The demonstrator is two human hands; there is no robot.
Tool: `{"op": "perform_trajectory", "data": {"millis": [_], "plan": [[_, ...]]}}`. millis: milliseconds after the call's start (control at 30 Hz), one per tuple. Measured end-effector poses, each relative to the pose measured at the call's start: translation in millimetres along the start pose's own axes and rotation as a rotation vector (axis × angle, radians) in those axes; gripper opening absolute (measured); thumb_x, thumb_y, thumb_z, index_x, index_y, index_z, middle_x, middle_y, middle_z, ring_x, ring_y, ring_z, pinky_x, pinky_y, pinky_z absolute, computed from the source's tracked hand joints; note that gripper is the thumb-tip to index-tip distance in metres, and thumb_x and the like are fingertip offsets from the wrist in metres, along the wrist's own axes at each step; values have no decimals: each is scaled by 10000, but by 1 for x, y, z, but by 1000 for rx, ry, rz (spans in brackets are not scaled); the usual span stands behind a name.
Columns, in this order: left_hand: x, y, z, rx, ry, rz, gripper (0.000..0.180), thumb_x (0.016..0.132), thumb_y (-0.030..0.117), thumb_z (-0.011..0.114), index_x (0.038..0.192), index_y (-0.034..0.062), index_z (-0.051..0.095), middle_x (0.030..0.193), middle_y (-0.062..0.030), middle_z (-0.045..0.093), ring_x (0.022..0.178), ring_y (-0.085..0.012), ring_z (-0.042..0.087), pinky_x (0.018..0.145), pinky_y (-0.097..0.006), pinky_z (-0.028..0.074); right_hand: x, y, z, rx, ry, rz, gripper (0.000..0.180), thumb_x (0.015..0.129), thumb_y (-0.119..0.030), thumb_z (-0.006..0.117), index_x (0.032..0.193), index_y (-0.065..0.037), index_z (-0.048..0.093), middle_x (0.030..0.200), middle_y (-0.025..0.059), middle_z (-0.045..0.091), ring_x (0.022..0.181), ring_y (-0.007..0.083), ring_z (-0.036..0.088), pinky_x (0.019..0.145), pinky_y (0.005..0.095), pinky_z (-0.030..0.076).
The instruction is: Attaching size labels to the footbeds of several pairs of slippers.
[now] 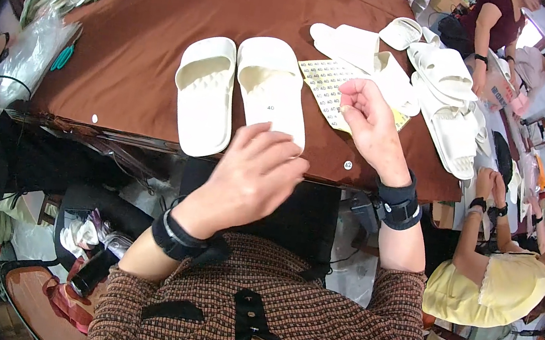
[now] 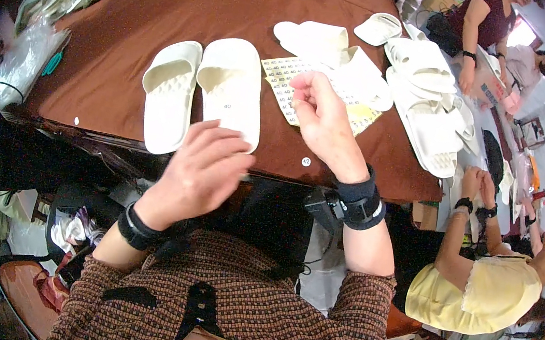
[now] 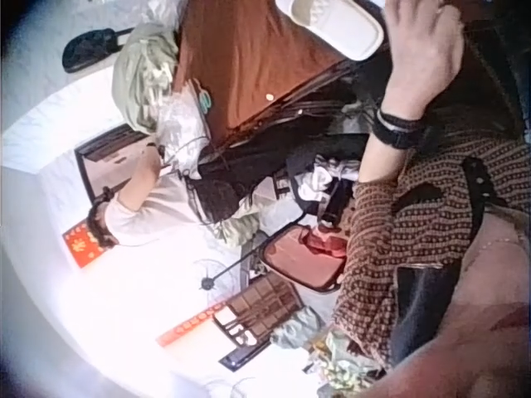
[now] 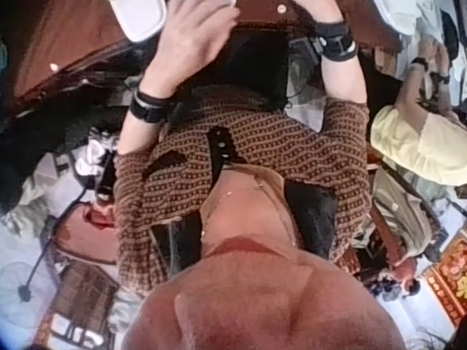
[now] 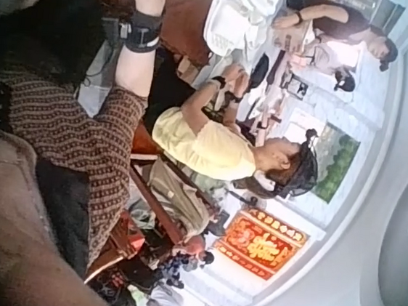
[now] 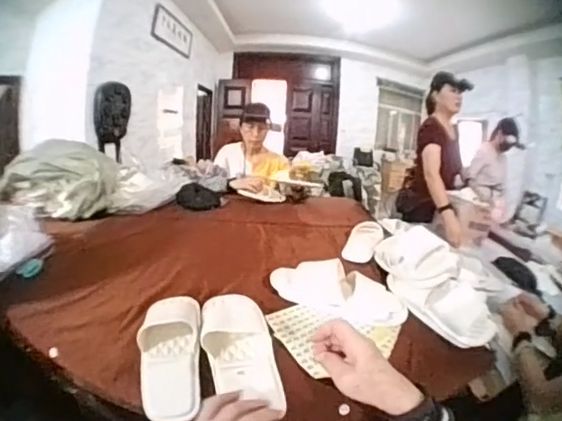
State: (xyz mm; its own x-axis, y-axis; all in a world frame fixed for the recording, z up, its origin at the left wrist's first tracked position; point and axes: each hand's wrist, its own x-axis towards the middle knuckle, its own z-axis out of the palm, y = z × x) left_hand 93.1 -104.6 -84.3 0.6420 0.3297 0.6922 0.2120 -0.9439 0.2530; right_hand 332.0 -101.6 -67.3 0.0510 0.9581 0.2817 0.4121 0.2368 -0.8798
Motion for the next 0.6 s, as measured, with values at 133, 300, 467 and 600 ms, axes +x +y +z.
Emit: {"op": "perform_trajectory", "data": {"millis": [133,300,467,600], "plan": [[-27,-20,-30,134,164,-150,225,755,-28,698,973,15,664,1020,-115,658,993,-312,613,910,-428,474,15,-20,20,69,-74,-62,254,897,74,520,1138,-7,532,964,12,554,912,86,542,848,234,457],[-52,-52,-43,287,303,-341,185,799,-24,653,978,21,649,1020,-108,649,964,-305,598,856,-400,452,44,-40,73,37,-306,-155,218,888,45,540,1101,-3,553,979,38,581,932,111,575,842,259,492],[-65,-64,-39,254,303,-427,168,821,9,657,988,24,649,1060,-109,641,1008,-310,582,881,-405,437,61,-47,122,-182,-436,-162,197,884,-7,530,1077,9,562,912,123,632,872,211,623,817,326,512],[-68,-67,-37,271,296,-407,183,800,19,672,981,34,648,1064,-99,629,1004,-307,574,889,-405,432,64,-42,134,-207,-418,-184,171,917,-68,518,1064,2,572,954,225,674,943,386,657,807,425,512]]}}
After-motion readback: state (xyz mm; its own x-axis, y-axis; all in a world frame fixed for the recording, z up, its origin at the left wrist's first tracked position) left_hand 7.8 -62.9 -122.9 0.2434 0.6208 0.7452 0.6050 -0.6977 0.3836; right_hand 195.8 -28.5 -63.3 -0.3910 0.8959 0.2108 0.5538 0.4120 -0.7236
